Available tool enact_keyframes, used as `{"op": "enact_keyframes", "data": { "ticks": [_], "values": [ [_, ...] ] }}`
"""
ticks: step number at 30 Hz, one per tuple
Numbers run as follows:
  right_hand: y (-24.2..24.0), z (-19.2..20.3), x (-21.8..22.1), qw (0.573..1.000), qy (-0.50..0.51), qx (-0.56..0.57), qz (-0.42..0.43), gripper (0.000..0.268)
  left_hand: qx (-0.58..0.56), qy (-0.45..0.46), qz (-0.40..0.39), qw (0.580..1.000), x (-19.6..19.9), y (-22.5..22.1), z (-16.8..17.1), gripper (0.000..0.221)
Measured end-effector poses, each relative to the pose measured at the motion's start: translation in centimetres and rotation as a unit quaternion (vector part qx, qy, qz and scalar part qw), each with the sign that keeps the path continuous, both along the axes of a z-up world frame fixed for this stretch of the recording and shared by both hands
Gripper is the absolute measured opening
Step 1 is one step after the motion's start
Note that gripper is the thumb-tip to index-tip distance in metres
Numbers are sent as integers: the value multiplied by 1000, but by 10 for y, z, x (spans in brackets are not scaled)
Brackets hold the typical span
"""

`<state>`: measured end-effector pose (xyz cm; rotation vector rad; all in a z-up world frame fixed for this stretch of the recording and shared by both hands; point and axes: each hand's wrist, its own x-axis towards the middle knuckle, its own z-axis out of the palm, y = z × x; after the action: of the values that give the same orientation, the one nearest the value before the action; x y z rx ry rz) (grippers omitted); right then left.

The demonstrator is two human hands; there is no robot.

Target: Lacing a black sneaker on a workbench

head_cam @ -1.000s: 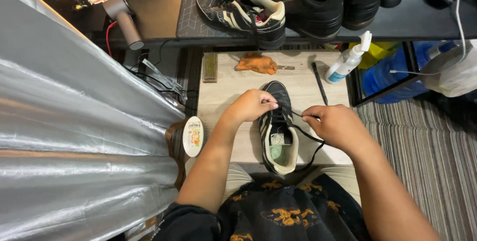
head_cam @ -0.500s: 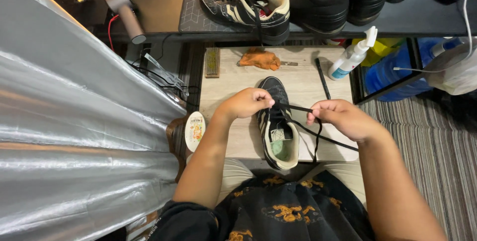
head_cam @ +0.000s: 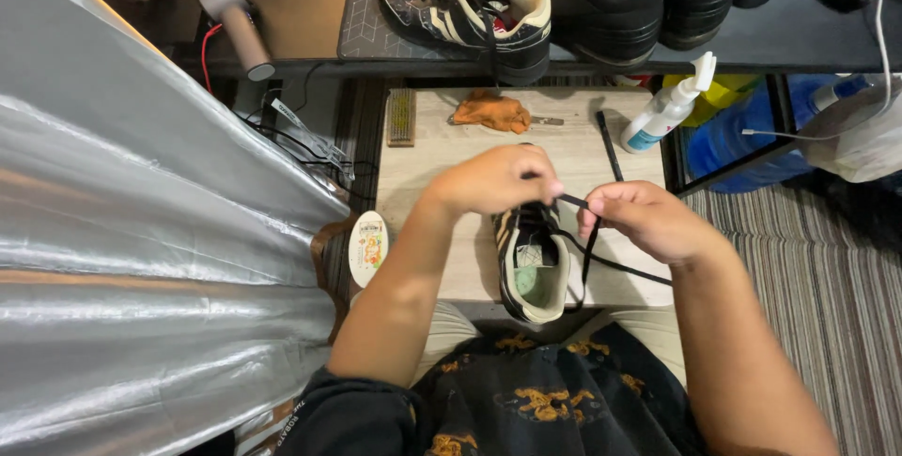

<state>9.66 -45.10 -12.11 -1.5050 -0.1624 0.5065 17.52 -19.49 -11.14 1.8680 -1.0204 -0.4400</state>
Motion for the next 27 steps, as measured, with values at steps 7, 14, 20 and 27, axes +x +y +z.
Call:
{"op": "enact_keyframes", "data": {
  "ticks": [7, 14, 20, 27],
  "values": [
    [-61, -29, -5, 998, 13, 23, 61, 28, -50, 163, 58, 984, 20, 41, -46, 31],
    [-39, 6, -12, 999, 7, 31, 43, 28, 110, 20, -32, 993, -11, -14, 45, 53],
    [-39, 35, -18, 992, -72, 52, 89, 32, 138, 41, 3, 990, -27, -41, 88, 32],
    [-52, 37, -25, 992, -83, -21, 89, 38, 91, 5, -56, 994, -16, -26, 87, 28]
  ]
}}
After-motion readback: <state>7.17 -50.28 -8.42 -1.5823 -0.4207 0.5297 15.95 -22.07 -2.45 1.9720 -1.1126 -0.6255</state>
